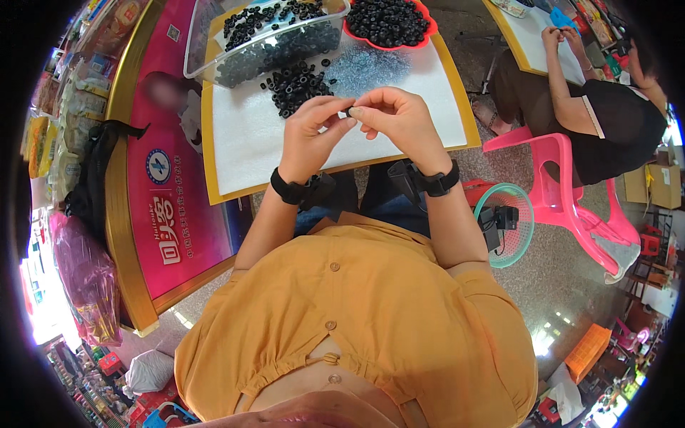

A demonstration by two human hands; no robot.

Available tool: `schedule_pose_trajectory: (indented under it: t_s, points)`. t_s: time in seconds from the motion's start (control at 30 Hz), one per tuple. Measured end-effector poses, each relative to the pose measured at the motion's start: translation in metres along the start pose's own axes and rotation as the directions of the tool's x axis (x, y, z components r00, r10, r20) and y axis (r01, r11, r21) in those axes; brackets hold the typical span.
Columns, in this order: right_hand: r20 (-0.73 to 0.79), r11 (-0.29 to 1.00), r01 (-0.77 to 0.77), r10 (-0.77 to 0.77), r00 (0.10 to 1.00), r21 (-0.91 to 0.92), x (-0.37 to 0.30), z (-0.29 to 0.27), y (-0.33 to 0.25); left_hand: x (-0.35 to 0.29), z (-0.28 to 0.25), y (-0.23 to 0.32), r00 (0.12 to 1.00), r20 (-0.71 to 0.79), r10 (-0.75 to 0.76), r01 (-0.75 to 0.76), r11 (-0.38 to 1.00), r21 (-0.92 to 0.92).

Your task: The person assembles small plastic components by fitting pieces together by hand and sorts parts between containers.

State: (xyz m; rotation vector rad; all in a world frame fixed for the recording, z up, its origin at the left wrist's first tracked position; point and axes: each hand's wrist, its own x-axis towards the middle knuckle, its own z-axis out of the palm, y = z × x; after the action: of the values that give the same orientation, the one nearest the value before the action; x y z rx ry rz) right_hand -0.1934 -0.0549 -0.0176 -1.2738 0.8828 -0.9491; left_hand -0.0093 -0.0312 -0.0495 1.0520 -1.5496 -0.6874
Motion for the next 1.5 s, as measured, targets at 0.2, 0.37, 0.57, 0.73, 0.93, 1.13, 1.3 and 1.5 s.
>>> schedule_pose_trajectory:
  t_s: [0.2, 0.37, 0.57, 0.73, 0.93, 1.13, 1.3, 1.5]
  points:
    - [0.011, 0.995, -0.064, 0.065, 0.998, -0.077, -0.001, -0.001, 0.000, -0.001, 0.000, 0.001, 0.996, 0.078, 0.041, -0.047, 0.996, 0.071]
    - [0.024, 0.996, -0.073, 0.074, 0.997, -0.042, 0.005, -0.001, 0.001, 0.001, -0.005, 0.000, 0.997, 0.068, 0.034, -0.034, 0.999, 0.004]
    - [0.064, 0.932, 0.073, -0.054, 0.996, -0.355, 0.046, 0.008, 0.011, 0.012, -0.030, -0.016, 0.992, -0.096, -0.084, 0.065, 0.980, -0.190]
    - [0.328, 0.320, 0.422, -0.309, 0.893, -0.848, 0.098, 0.012, 0.030, 0.019, -0.057, -0.013, 0.970, -0.190, -0.151, 0.111, 0.972, -0.205]
    - [0.402, 0.052, 0.408, -0.097, 0.910, -0.911, 0.120, 0.016, 0.033, 0.019, -0.064, -0.012, 0.956, -0.227, -0.184, 0.119, 0.955, -0.271]
    - [0.432, 0.082, 0.446, -0.147, 0.890, -0.891, 0.128, 0.014, 0.038, 0.019, -0.059, -0.016, 0.956, -0.209, -0.208, 0.143, 0.947, -0.288]
    - [0.410, 0.090, 0.424, -0.142, 0.901, -0.901, 0.130, 0.012, 0.036, 0.019, -0.053, -0.017, 0.959, -0.173, -0.225, 0.166, 0.940, -0.298]
    - [0.393, 0.213, 0.422, -0.168, 0.904, -0.881, 0.131, 0.007, 0.034, 0.018, -0.049, -0.017, 0.967, -0.164, -0.194, 0.146, 0.953, -0.264]
